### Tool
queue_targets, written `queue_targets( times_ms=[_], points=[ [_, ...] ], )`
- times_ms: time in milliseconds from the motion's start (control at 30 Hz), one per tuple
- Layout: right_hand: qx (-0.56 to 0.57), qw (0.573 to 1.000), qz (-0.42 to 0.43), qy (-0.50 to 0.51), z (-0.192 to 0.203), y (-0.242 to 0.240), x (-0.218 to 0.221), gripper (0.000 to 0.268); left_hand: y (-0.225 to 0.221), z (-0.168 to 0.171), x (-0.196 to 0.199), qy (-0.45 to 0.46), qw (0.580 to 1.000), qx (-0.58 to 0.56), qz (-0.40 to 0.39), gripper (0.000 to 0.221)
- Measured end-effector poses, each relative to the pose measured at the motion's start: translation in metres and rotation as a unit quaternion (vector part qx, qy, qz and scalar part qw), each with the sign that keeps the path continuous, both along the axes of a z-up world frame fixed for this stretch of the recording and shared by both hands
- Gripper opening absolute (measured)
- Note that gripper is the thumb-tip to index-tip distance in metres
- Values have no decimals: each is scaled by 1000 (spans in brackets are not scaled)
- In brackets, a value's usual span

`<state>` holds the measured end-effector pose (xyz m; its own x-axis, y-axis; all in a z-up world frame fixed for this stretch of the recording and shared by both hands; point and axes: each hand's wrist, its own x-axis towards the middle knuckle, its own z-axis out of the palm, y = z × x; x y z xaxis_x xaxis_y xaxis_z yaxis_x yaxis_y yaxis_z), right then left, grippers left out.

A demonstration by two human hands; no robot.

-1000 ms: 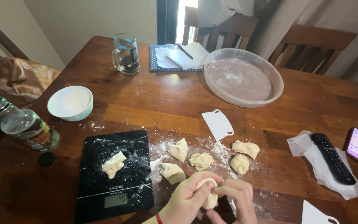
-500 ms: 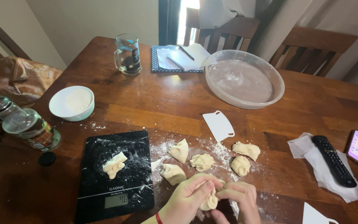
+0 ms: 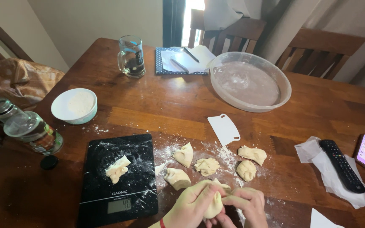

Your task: Weighing pieces of dough on a scale and rolling them into balls by hand

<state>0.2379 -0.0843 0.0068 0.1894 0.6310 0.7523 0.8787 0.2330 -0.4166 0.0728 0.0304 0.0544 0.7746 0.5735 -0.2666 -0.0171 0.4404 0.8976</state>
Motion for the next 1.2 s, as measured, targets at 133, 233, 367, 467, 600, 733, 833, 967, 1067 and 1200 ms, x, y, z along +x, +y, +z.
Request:
queue_targets(
  times_ms=[133,233,367,467,600,733,833,967,1067,1200],
  points=[
    [-18,999,-10,26,-7,-2,1,29,0,13,-8,31,988,123,-88,63],
    [-34,999,-3,27,-23,-5,11,38,-1,-6,-2,-39,994,74,-63,27],
    [-27,990,18,141,-6,0,-7,42,-2,-25,9,-148,986,29,71,35],
    [-81,898,166,399,-29,-1,-4,41,2,-23,1,-143,982,110,52,38],
    [-50,792,299,530,-39,4,-11,47,-9,-5,1,-212,974,53,62,32],
    [-109,661,369,644,-53,-2,-5,81,-10,3,-4,-177,950,247,73,35],
    [-157,620,357,681,-55,-4,-3,82,-8,-6,2,-187,889,408,89,39],
    [-199,627,271,703,-35,-4,-4,67,-5,-11,2,-136,850,500,91,66],
    [-173,578,304,737,-72,-10,7,63,5,11,-9,-133,841,517,88,97],
    [-158,564,377,718,-33,-7,-3,59,9,17,-12,-148,837,515,111,108]
  ],
)
